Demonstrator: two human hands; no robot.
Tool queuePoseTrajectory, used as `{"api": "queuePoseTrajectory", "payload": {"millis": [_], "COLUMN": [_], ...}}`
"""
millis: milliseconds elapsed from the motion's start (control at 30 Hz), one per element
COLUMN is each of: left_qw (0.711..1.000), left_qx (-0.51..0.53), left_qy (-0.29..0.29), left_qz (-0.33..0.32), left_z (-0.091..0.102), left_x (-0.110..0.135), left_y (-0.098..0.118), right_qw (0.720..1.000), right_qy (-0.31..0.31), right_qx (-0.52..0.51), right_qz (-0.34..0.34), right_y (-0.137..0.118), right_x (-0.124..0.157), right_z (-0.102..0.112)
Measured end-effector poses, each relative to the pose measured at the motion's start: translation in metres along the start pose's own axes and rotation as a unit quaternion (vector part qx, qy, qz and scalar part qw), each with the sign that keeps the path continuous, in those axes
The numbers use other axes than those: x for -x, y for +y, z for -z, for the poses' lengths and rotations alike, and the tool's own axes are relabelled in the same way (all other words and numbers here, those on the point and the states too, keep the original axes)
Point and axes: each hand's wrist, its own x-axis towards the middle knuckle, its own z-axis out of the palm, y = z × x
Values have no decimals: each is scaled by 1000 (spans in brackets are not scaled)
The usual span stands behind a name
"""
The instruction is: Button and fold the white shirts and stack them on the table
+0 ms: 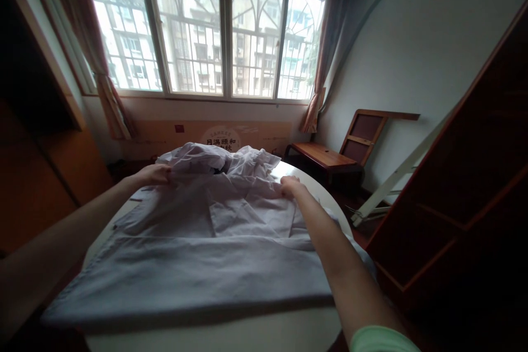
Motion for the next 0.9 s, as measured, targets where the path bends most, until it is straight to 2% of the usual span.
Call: {"api": "queuePoseTrajectory", "payload": {"millis": [67,100,200,267,333,433,567,633,767,900], "left_qw": [999,997,979,963,955,963,981,988,995,998], "left_qx": [-38,-57,-100,-124,-142,-155,-129,-113,-90,-58], "left_qy": [9,36,172,237,256,220,141,97,-9,-21], "left_qz": [15,24,39,43,44,32,24,33,46,-5], "left_z": [8,13,28,35,37,30,9,-1,-17,-33], "left_x": [4,6,18,30,47,76,115,130,147,157], "left_y": [-2,-2,-2,-1,0,1,-4,-9,-19,-23], "right_qw": [999,999,996,992,984,975,964,957,959,960], "right_qy": [13,23,55,94,138,179,207,214,213,220], "right_qx": [29,41,64,75,82,69,21,37,80,77], "right_qz": [-16,-18,-9,26,73,114,167,191,170,158], "right_y": [2,3,10,14,19,25,36,43,61,70], "right_x": [2,4,15,27,45,78,120,134,153,166], "right_z": [9,15,38,51,56,46,15,1,-14,-22]}}
